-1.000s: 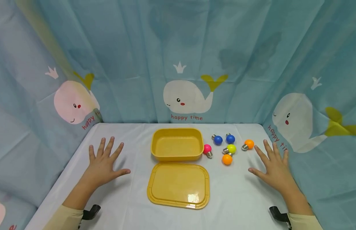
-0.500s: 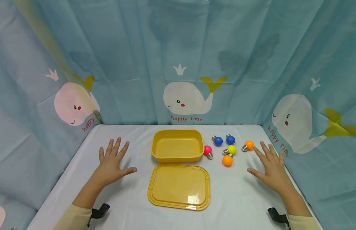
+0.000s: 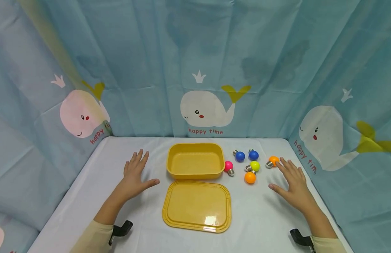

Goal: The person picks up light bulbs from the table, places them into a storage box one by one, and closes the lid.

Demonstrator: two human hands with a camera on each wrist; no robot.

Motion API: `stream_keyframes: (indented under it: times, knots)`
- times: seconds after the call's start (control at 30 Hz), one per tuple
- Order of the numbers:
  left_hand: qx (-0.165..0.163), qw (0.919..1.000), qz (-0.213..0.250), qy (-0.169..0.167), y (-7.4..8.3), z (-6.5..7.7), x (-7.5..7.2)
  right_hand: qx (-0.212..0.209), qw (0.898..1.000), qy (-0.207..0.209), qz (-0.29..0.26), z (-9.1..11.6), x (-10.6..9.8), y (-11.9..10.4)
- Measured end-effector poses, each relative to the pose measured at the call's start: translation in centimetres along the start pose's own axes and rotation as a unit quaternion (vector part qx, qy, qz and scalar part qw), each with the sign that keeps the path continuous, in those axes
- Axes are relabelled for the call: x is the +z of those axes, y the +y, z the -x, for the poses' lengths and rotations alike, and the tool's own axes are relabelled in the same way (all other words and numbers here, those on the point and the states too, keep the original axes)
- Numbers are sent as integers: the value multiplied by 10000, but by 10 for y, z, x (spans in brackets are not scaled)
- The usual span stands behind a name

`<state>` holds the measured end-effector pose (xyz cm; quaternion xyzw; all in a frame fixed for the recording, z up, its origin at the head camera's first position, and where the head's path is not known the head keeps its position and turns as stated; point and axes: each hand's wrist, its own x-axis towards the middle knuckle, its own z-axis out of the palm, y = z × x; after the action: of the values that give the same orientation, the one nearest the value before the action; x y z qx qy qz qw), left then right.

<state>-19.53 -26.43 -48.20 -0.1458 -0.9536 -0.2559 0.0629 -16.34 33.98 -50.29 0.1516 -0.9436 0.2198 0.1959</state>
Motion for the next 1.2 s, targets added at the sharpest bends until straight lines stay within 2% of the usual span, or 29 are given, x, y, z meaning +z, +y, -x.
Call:
stream_keyframes:
  times: [0.17,0.37,0.5,0.7,1.0,1.2]
  knots:
    - [-99,9987,489,-53,9,-8,7,19,9994,3,-358,0,4,-4]
    - [-245,9960,848,-131,18,-16,16,70,9980,-18,-623,-1,7,-10]
    - [-304,9936,1075,-189,22,-21,24,134,9972,-68,-726,-1,9,-13]
    - [-379,9892,1392,-253,25,-26,37,4,9969,-66,-781,-4,14,-15]
    - [-235,9863,1615,-248,29,-32,54,-79,9960,-300,-835,-5,21,-18]
    - [-336,9836,1758,-212,31,-36,60,-87,9952,-408,-880,-7,25,-22]
